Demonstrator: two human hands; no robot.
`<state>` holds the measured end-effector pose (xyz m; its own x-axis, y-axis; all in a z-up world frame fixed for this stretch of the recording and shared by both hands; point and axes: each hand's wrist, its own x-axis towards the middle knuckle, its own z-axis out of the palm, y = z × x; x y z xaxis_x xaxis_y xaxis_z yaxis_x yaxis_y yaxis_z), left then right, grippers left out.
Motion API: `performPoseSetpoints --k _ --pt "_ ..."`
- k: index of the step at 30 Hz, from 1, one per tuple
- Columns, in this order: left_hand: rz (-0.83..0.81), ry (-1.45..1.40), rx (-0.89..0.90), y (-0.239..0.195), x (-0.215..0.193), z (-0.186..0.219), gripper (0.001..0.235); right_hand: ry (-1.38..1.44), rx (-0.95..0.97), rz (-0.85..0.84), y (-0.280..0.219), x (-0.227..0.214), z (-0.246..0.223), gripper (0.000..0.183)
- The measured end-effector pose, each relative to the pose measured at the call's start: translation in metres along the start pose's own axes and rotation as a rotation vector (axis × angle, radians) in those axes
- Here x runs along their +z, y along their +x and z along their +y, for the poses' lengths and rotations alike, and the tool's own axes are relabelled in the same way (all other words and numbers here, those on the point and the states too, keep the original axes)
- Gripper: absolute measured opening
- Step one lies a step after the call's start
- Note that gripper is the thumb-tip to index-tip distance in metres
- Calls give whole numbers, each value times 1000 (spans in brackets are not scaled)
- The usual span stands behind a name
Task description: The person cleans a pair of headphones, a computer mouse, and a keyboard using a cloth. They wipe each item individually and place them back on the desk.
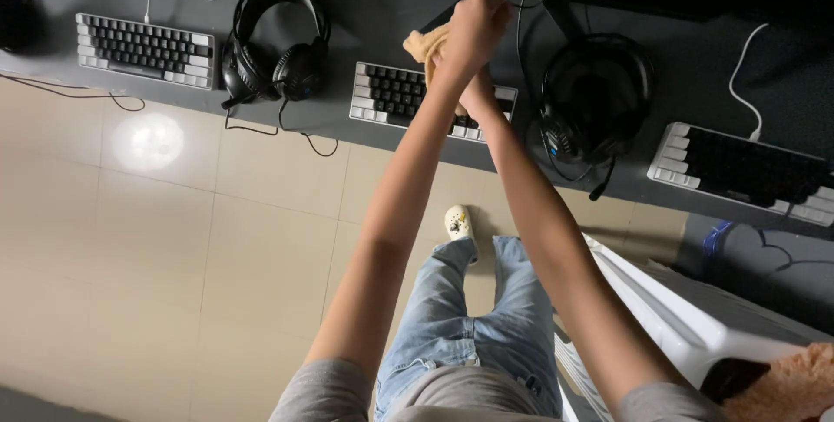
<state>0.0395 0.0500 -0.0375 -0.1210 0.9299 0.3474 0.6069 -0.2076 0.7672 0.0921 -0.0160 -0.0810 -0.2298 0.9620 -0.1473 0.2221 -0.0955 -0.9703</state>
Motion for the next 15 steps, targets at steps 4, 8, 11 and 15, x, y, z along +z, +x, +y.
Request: performPoseSetpoints --k 4,8,11,15 --pt "-23 -127 -33 10 -4 1 15 -40 -85 -41 25 12 34 48" --pt "-54 -455 -56 5 2 -9 13 -176 -166 -8 29 16 52 49" --pt "-51 -415 65 2 -23 1 18 -177 -167 59 32 12 43 42" --pt "-55 193 325 -6 -78 31 20 -172 -158 177 32 8 27 31"
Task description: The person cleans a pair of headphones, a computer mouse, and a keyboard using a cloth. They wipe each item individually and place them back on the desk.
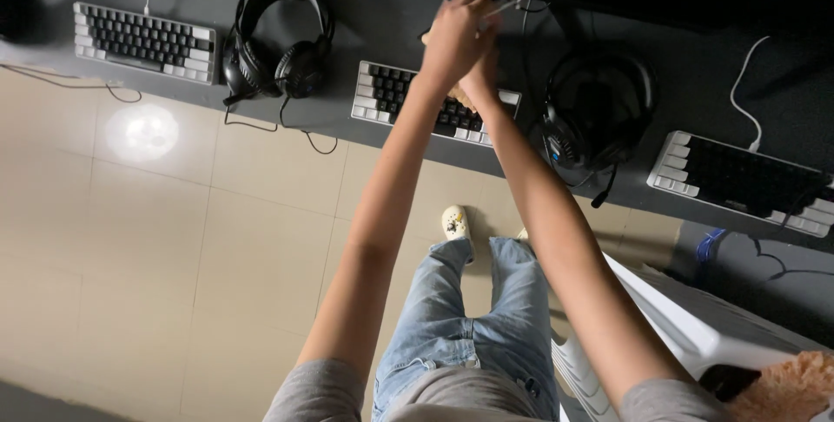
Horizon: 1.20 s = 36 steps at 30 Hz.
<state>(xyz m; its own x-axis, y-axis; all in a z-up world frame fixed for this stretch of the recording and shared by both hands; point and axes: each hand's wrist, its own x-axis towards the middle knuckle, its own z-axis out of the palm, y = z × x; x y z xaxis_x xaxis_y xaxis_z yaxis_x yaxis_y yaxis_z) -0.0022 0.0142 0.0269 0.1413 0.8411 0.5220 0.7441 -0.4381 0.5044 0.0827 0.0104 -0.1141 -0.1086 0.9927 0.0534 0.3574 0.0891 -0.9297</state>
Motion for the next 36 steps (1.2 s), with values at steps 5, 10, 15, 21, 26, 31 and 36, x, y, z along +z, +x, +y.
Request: performPoseSetpoints --k 5,10,15,21,26,31,36 --pt "70 48 -184 -13 -37 9 17 34 -67 100 -8 -7 -33 26" --pt "119 -64 -380 -21 -42 6 10 -74 -65 79 -2 6 -16 18" --pt "237 -168 -291 -20 -42 11 13 -191 -71 -164 4 15 -24 24" --pt "257 -210 -258 -13 -41 12 16 -285 -20 -359 13 12 -27 30" --pt "213 -371 -273 -27 -50 1 15 -247 -87 -250 8 22 4 26" --pt "175 -562 -330 -86 -72 -44 39 -415 -220 -115 -1 25 18 22" --pt "309 -188 -407 -213 -31 -155 51 -276 -245 -111 -23 4 -41 25"
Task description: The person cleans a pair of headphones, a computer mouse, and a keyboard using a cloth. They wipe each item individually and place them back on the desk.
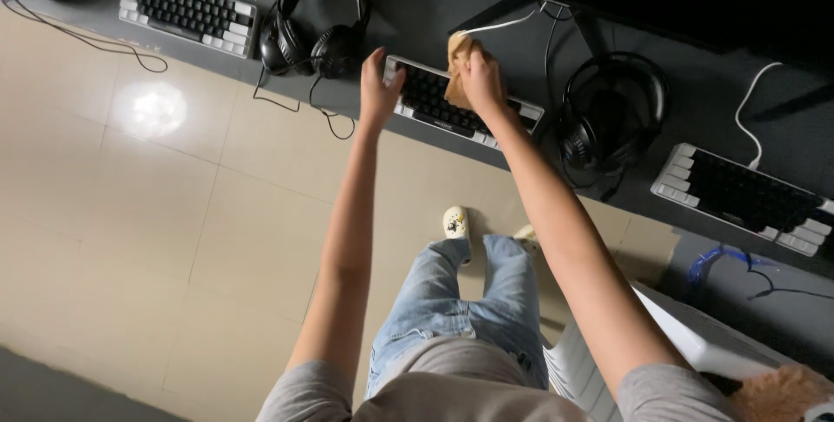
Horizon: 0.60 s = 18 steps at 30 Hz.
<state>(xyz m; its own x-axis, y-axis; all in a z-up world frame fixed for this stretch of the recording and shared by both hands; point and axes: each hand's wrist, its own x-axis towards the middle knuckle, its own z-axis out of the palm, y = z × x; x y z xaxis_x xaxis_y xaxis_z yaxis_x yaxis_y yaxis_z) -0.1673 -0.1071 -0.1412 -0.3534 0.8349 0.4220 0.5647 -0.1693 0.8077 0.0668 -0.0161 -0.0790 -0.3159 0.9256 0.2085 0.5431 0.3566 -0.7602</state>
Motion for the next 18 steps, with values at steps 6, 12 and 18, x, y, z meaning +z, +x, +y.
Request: performPoseSetpoints --k 6,12,18 --pt "-281 -161 -583 -16 -42 48 37 108 -155 -1 -20 -29 -45 29" --pt "-200 -235 -498 -20 -68 117 37 57 38 -334 -25 -78 -58 28" --pt "-30 -265 -398 -30 -99 213 39 -67 -117 -321 -60 -135 -27 27"
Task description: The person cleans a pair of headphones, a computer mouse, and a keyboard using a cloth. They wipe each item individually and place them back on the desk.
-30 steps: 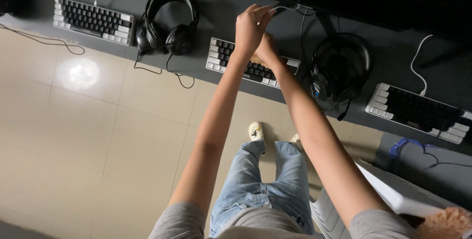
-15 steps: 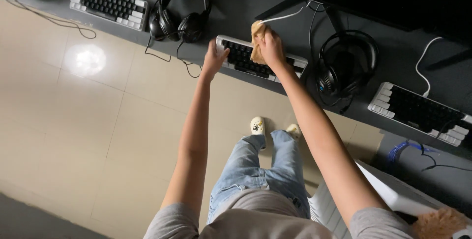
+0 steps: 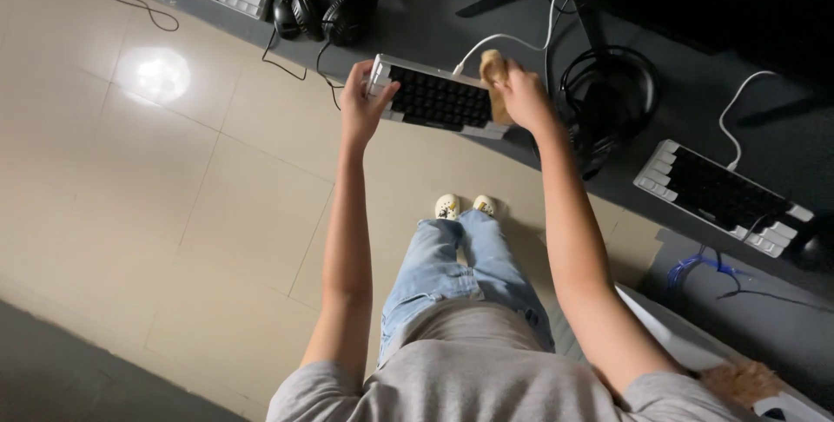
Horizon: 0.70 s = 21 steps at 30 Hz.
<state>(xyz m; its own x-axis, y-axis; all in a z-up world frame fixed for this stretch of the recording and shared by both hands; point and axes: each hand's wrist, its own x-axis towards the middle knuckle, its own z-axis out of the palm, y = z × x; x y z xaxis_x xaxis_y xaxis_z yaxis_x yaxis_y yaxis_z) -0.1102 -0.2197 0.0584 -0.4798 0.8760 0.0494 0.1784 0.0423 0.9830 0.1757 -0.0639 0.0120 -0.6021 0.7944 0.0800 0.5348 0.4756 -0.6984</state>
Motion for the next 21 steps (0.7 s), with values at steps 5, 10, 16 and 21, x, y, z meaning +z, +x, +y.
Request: performPoseSetpoints --k 5,10,16,21 --pt "103 206 211 -24 13 74 42 473 222 -26 -33 -43 -38 28" --pt "159 362 357 -45 43 122 45 1033 -14 109 -35 -55 -103 41" --pt "168 438 318 -60 69 126 42 625 -281 4 -27 15 -83 47" --pt "186 429 322 -61 69 134 40 782 83 120 -18 53 -45 55"
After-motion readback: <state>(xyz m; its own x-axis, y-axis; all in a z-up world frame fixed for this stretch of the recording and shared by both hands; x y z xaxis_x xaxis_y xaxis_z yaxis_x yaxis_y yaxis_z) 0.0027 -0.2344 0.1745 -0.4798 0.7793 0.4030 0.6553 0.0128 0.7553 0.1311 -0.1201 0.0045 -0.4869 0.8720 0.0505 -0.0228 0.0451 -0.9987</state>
